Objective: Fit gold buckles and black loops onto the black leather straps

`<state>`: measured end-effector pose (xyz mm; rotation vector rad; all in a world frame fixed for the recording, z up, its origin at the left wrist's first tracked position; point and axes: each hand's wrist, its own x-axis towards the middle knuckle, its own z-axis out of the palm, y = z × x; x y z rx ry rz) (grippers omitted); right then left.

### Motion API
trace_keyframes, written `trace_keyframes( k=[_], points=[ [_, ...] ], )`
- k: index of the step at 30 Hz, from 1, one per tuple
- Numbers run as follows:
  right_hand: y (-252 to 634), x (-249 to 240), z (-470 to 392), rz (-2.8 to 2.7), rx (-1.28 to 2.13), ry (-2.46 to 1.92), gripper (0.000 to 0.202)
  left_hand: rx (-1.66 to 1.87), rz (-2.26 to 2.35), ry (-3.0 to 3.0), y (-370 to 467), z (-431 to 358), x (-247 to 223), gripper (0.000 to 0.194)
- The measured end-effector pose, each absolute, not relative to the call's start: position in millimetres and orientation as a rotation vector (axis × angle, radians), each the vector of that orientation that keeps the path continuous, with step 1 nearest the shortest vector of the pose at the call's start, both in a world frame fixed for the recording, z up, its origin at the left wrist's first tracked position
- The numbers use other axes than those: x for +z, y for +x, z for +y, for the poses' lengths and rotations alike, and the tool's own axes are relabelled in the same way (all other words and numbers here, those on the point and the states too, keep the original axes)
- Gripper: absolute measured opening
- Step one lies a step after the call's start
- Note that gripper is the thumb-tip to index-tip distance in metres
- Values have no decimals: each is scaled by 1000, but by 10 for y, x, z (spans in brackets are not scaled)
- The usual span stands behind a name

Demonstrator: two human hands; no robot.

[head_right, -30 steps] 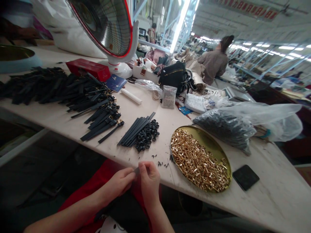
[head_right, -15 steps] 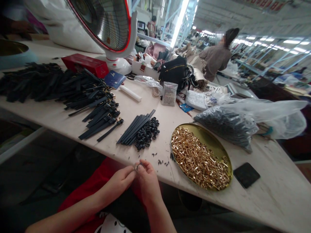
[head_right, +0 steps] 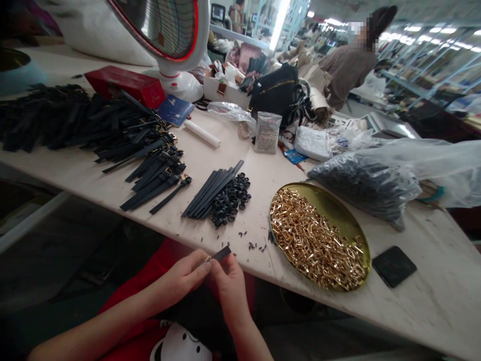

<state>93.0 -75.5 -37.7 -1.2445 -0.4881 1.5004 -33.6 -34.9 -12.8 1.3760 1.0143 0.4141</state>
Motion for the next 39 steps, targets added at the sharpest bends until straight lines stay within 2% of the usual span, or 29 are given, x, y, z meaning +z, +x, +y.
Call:
trace_keyframes(
  k=[6, 13, 21, 28, 31, 35, 37, 39],
  points=[
    [946, -411, -771, -395, 1516, -1253, 22, 324, 1001, 1238, -332, -361, -150, 29],
    [892, -421, -810, -307, 1588, -1144, 20, 388, 1066, 1242, -327, -467, -101, 32],
    [958, -360, -1056, -1040, 1093, -1546, 12, 386, 1145, 1452, -369, -654, -106, 31],
    [1001, -276, -1089, -845, 1519, -1369, 19, 261, 1064, 1486, -483, -678, -25, 31],
    [987, -240, -1054, -872, 1484, -1325, 20, 301, 1076, 1444, -500, -583, -95, 37],
    [1169, -176, -804, -1132, 1560, -1301, 18, 367, 1114, 1394, -460, -421, -164, 30],
    [1354, -165, -523, -1317, 1450, -1413, 22, 352, 1069, 1408, -418, -338, -170, 30],
    [1541, -193, -164, -1512, 968, -1692, 22, 309, 1035, 1424, -368, -249, -176, 27]
  ],
)
